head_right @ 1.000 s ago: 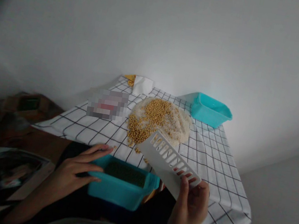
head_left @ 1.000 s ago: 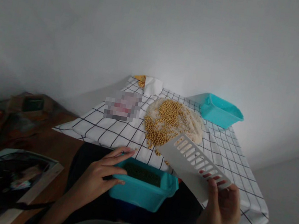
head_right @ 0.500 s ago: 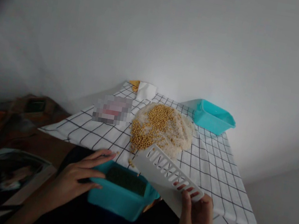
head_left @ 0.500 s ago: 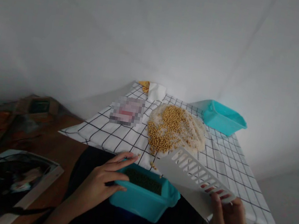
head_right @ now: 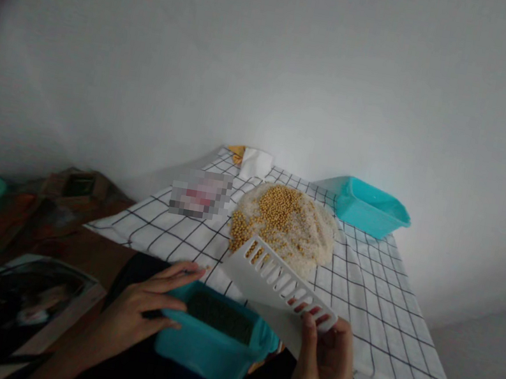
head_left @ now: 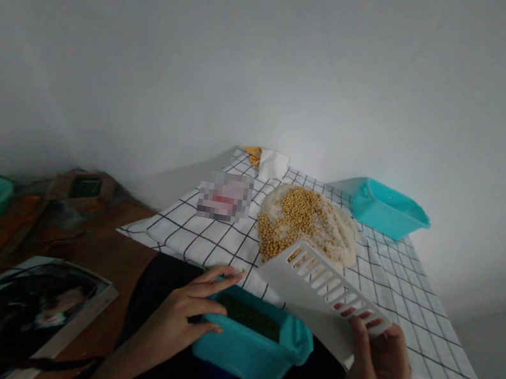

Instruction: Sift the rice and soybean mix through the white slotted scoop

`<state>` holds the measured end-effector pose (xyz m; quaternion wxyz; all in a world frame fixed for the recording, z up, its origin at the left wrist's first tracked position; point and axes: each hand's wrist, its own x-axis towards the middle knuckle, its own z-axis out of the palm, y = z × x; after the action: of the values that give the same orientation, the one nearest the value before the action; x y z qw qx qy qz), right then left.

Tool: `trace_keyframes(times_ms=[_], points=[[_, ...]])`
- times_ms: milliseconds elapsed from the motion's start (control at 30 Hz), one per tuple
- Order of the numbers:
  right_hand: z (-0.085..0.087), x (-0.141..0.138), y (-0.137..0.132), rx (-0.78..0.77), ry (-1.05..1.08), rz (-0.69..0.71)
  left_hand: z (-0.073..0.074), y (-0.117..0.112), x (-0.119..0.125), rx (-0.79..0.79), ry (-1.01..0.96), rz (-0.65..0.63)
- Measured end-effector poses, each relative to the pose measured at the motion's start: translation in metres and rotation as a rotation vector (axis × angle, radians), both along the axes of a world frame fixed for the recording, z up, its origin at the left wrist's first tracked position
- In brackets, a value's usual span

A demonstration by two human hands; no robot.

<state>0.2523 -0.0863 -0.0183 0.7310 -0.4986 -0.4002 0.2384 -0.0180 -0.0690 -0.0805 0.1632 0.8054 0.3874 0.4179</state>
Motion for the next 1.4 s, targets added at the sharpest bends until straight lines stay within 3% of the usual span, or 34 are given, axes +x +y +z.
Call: trace_keyframes(times_ms=[233,400,667,800,1033,1200,1400], points=[[0.007,-0.024,0.017,0.019,0.011,0.124,-0.001,0.0,0.0,-0.015,0.006,-0.003],[0.012,-0.028,0.015,-0.025,0.012,0.146,0.0,-0.001,-0.001,-0.016,-0.01,-0.012],[0.001,-0.001,0.004,0.013,-0.069,0.048,-0.002,-0.003,-0.001,-0.038,-0.014,-0.009],[0.0,0.012,0.002,0.095,-0.004,-0.06,0.0,-0.003,0.0,-0.072,-0.019,0.002],[0.004,0.04,0.023,0.28,0.083,-0.283,0.0,-0.002,0.001,-0.084,-0.029,-0.002],[0.001,0.049,0.038,0.262,0.094,-0.234,-0.006,0.0,0.0,-0.015,-0.038,-0.006],[0.0,0.037,0.046,0.178,0.068,-0.166,-0.007,0.001,-0.001,0.019,-0.037,-0.003]])
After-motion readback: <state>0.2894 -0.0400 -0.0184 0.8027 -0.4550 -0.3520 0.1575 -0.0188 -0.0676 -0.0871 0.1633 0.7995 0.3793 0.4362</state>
